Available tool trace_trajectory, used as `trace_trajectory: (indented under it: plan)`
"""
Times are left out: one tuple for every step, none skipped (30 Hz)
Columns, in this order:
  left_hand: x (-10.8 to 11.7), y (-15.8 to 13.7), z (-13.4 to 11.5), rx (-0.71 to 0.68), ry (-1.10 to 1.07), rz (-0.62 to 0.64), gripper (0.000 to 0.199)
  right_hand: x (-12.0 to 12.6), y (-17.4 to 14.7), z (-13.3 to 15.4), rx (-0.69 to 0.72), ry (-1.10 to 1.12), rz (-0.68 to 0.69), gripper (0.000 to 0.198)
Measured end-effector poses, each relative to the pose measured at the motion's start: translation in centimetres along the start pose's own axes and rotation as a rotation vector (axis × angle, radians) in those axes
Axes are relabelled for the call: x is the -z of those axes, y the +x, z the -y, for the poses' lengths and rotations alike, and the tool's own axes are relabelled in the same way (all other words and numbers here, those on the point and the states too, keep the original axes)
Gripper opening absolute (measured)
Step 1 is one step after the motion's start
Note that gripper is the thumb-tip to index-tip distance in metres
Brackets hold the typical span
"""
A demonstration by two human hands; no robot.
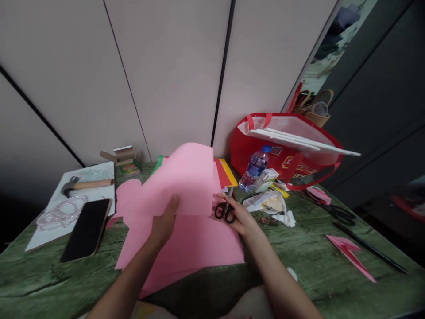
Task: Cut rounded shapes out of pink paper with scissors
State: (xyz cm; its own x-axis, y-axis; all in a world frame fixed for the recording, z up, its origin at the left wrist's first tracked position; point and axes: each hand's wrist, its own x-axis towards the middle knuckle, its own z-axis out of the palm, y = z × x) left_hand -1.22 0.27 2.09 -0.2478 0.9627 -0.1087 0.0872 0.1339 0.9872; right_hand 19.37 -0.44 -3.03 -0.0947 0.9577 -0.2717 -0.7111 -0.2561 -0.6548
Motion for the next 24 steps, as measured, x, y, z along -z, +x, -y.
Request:
trace_trajectory:
  plan:
    - [0.1, 0.2, 0.3, -0.009, 0.026, -0.045, 0.059, -0.1, 0.0, -0.2, -0.035, -0.007, -0.015, 0.018]
    - [0.1, 0.3, 0.5, -0.015, 0.043, -0.074, 0.061, -0.1, 0.0, -0.4, -0.076, -0.010, -0.021, 0.020]
    - [0.2, 0.4, 0.7, -0.014, 0.053, -0.094, 0.063, -0.2, -0.1, -0.5, -0.119, -0.005, -0.013, 0.021]
    - [0.2, 0.6, 0.9, -0.009, 0.059, -0.109, 0.065, -0.2, -0.2, -0.6, -0.160, 0.007, 0.004, 0.022]
    - [0.2, 0.7, 1.1, -0.003, 0.059, -0.119, 0.067, -0.3, -0.3, -0.7, -0.195, 0.021, 0.025, 0.022]
    - [0.2, 0.7, 1.2, 0.001, 0.058, -0.126, 0.068, -0.4, -0.4, -0.8, -0.220, 0.035, 0.046, 0.021]
    - [0.2, 0.8, 1.2, 0.001, 0.053, -0.129, 0.068, -0.6, -0.4, -0.9, -0.228, 0.046, 0.061, 0.020]
    - [0.1, 0.8, 1.2, -0.002, 0.046, -0.127, 0.068, -0.8, -0.4, -1.0, -0.219, 0.052, 0.069, 0.019]
    - [0.0, 0.9, 1.2, -0.008, 0.036, -0.119, 0.066, -1.0, -0.4, -1.1, -0.202, 0.056, 0.069, 0.018]
    - [-0.1, 0.9, 1.1, -0.017, 0.022, -0.111, 0.065, -1.3, -0.4, -1.2, -0.179, 0.061, 0.069, 0.017]
    - [-0.3, 0.9, 1.0, -0.029, 0.004, -0.104, 0.063, -1.6, -0.4, -1.3, -0.155, 0.070, 0.072, 0.017]
    - [-0.6, 0.9, 0.7, -0.043, -0.013, -0.099, 0.063, -1.9, -0.4, -1.3, -0.132, 0.078, 0.077, 0.019]
    - [-0.8, 0.9, 0.4, -0.055, -0.035, -0.100, 0.063, -2.3, -0.6, -1.3, -0.109, 0.086, 0.082, 0.023]
    - [-1.1, 0.9, -0.1, -0.064, -0.063, -0.099, 0.065, -2.7, -0.8, -1.2, -0.087, 0.090, 0.084, 0.030]
    - [-1.4, 0.8, -0.6, -0.073, -0.098, -0.097, 0.066, -3.1, -1.1, -1.0, -0.066, 0.090, 0.086, 0.036]
    - [-1.7, 0.7, -1.1, -0.076, -0.142, -0.096, 0.067, -3.5, -1.5, -0.8, -0.047, 0.088, 0.085, 0.042]
    - [-1.9, 0.5, -1.7, -0.083, -0.182, -0.083, 0.066, -3.9, -2.1, -0.6, -0.027, 0.083, 0.080, 0.046]
    - [-2.1, 0.2, -2.3, -0.090, -0.219, -0.076, 0.064, -4.3, -2.8, -0.4, -0.004, 0.073, 0.074, 0.049]
    - [-2.2, -0.1, -2.8, -0.096, -0.237, -0.071, 0.062, -4.5, -3.6, -0.3, 0.020, 0.061, 0.063, 0.051]
    - [-2.2, -0.5, -3.1, -0.098, -0.249, -0.066, 0.060, -4.7, -4.5, -0.3, 0.046, 0.047, 0.047, 0.052]
    - [-2.1, -0.8, -3.2, -0.095, -0.255, -0.063, 0.059, -4.8, -5.4, -0.3, 0.076, 0.035, 0.026, 0.053]
    - [-1.9, -1.2, -3.2, -0.084, -0.249, -0.065, 0.059, -4.8, -6.4, -0.6, 0.105, 0.027, -0.009, 0.053]
    - [-1.7, -1.5, -3.0, -0.067, -0.236, -0.075, 0.059, -4.7, -7.2, -0.9, 0.130, 0.026, -0.050, 0.051]
    - [-1.5, -1.8, -2.7, -0.048, -0.215, -0.081, 0.058, -4.6, -7.9, -1.3, 0.153, 0.029, -0.092, 0.048]
